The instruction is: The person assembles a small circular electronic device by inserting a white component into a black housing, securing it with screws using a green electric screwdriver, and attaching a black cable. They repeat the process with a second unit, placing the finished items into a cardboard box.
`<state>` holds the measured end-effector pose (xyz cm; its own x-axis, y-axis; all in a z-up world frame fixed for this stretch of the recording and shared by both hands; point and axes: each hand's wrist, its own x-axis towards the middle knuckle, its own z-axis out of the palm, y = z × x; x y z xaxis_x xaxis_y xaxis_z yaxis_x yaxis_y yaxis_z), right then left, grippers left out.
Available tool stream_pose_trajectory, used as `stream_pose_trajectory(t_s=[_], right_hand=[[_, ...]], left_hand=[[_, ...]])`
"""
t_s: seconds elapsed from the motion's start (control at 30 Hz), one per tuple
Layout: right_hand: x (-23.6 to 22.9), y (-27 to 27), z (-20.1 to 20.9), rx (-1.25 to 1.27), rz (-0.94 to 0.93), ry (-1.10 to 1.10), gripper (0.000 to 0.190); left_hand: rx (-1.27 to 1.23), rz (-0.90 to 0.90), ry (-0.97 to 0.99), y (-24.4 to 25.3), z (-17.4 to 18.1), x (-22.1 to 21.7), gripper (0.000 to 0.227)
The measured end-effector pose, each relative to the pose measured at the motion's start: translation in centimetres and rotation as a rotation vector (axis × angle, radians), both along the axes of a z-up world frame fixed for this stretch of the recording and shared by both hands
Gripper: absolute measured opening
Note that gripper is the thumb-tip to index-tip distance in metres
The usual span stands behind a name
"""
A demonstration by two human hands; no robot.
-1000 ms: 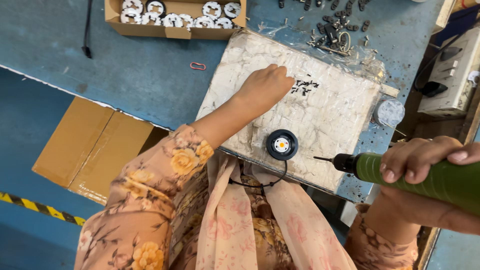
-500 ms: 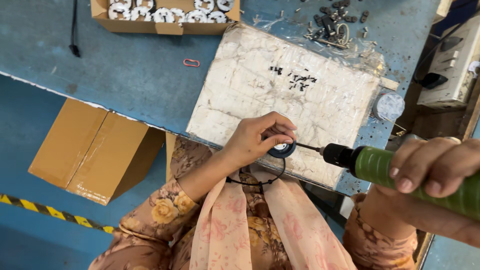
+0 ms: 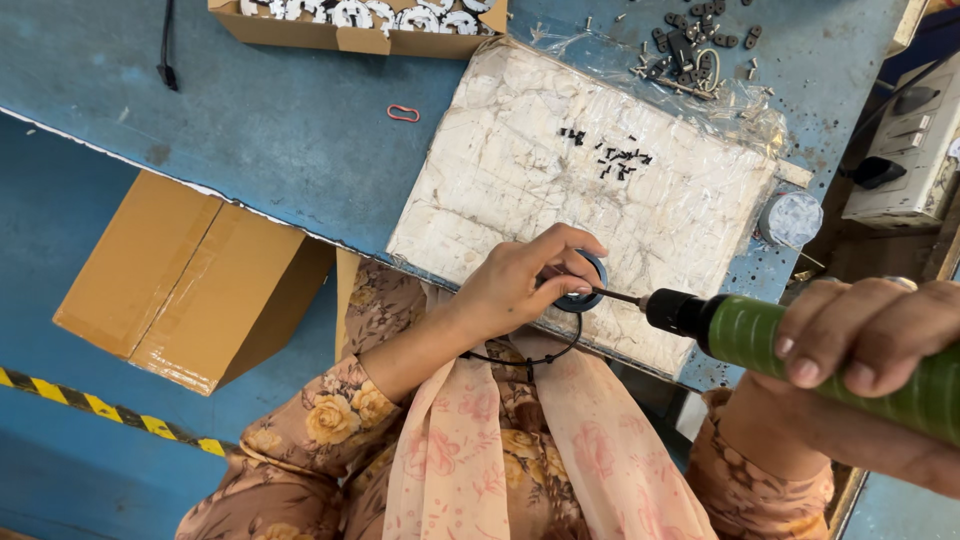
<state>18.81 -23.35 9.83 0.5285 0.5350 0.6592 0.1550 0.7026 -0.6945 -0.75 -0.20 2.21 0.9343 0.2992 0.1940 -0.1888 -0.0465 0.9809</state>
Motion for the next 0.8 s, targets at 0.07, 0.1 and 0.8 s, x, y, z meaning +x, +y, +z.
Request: stream_pose_trajectory(t_s=[0.07,0.1,0.8], right_hand=[[-0.3,1.2,-0.1,0.024,0.031,-0.042,0.073],[-0.5,1.9,-0.1,0.032,0.041,-0.055,0.076],[-2.1,9.1,-1.1,-0.096,0.008,-0.064,0.099]], left_hand=[[0.152,0.038,-0.002,0.4,0.4,-0.1,0.037],[0.245,0.073,-0.024,0.7,0.6,-0.1,0.04],[0.545,0.139,-0.042,1.8,-1.6,-1.1,0.054]])
